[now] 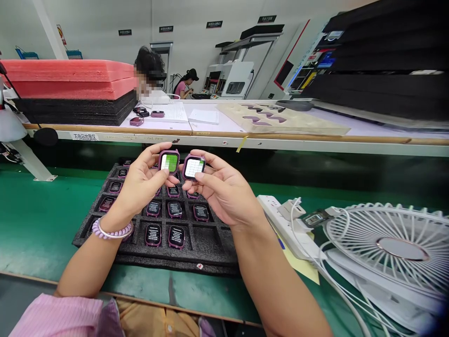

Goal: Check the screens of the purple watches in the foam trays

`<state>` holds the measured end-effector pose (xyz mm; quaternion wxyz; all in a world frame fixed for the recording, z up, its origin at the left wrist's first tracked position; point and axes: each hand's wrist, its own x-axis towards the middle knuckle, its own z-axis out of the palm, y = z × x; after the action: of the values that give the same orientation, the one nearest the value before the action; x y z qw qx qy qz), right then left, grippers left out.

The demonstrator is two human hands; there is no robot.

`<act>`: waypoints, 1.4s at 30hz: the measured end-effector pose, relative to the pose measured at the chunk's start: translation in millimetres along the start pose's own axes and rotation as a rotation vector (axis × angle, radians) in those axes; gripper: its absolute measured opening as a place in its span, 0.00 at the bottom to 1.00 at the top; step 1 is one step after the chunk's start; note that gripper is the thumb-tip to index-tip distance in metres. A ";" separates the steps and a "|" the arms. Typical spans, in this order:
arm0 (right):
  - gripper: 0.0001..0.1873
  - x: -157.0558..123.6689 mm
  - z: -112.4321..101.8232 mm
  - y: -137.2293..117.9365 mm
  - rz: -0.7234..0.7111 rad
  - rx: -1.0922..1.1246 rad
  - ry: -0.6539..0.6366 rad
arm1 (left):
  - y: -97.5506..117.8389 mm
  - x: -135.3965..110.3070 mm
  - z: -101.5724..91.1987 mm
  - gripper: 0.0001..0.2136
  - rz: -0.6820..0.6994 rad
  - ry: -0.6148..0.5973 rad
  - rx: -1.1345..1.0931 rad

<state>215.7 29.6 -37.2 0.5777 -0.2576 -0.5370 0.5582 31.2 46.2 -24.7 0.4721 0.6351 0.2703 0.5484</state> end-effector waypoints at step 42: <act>0.24 2.8 0.0 0.0 -0.061 -0.047 0.091 | -1.3 -1.9 1.6 0.27 -0.028 -0.061 -0.047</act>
<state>215.1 32.2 -36.2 0.6120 -0.2800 -0.5306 0.5153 32.5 44.6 -26.6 0.5026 0.6364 0.2515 0.5283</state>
